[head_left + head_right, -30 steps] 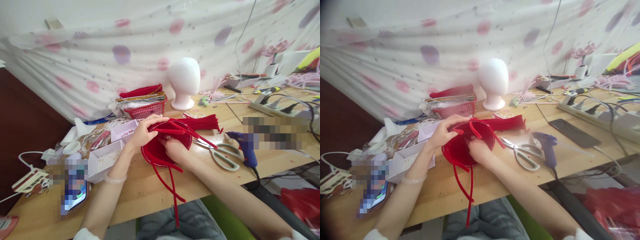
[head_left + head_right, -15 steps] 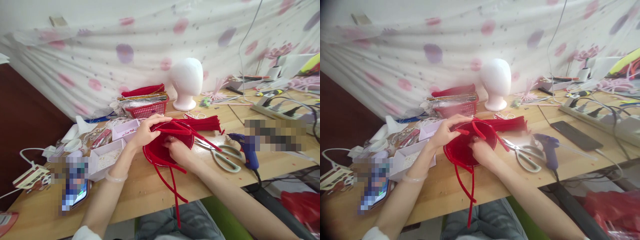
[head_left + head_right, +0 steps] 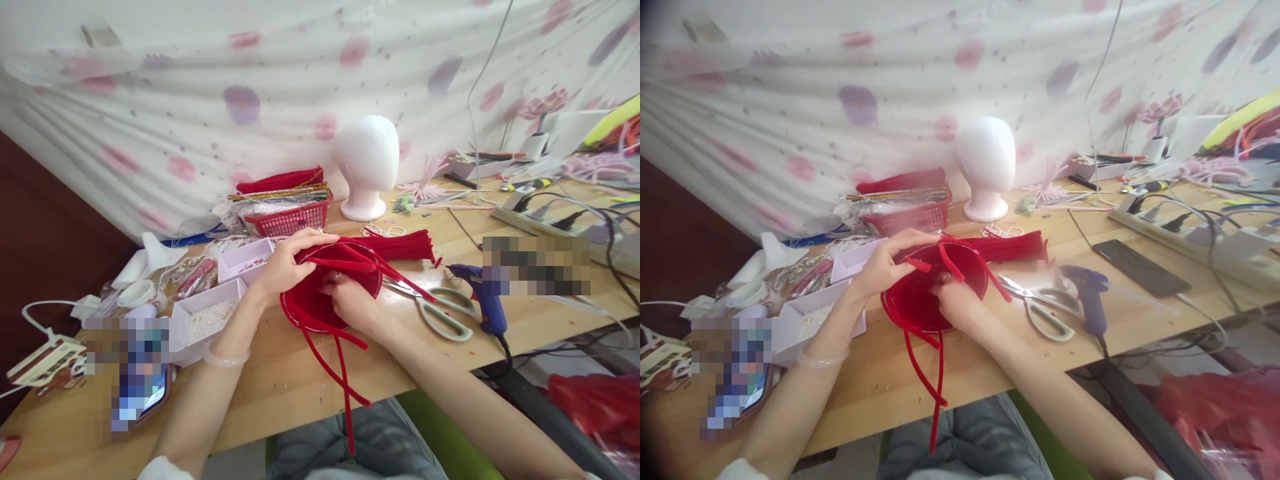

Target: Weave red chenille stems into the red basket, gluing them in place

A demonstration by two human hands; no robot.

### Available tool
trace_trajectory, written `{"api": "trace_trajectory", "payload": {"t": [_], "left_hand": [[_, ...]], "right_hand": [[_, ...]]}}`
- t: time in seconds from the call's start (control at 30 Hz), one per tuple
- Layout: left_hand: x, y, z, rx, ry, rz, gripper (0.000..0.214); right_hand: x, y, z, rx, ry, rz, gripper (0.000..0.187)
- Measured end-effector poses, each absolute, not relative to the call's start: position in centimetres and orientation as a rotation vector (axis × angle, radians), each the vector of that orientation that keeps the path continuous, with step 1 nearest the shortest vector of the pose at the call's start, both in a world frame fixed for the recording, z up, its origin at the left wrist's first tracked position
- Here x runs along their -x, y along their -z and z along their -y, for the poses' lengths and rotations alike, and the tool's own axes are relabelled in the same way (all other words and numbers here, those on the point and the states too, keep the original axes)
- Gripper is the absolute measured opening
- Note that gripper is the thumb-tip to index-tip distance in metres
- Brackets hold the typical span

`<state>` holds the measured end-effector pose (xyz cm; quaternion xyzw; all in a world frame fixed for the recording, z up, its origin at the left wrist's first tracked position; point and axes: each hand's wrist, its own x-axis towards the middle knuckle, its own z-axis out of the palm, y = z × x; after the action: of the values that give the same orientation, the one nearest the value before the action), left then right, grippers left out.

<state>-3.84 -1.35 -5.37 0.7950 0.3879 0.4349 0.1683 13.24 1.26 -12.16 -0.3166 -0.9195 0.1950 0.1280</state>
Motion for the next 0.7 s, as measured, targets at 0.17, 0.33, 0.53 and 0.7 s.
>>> {"api": "trace_trajectory", "payload": {"t": [0.17,0.33,0.53,0.7], "left_hand": [[3.8,5.3,1.4,-2.272,-1.223,-1.106,0.058],[3.3,5.1,1.7,-2.270,-1.216,-1.080,0.053],[2.9,4.9,2.0,-2.303,-1.212,-1.059,0.051],[2.8,4.8,2.1,-2.304,-1.211,-1.062,0.051]], "right_hand": [[-13.9,12.4,-1.0,0.907,-0.544,2.646,0.048],[-14.1,12.9,-1.1,0.899,-0.561,2.648,0.045],[-13.9,13.0,-0.9,0.915,-0.579,2.656,0.045],[-14.0,12.8,-0.7,0.942,-0.571,2.639,0.044]]}}
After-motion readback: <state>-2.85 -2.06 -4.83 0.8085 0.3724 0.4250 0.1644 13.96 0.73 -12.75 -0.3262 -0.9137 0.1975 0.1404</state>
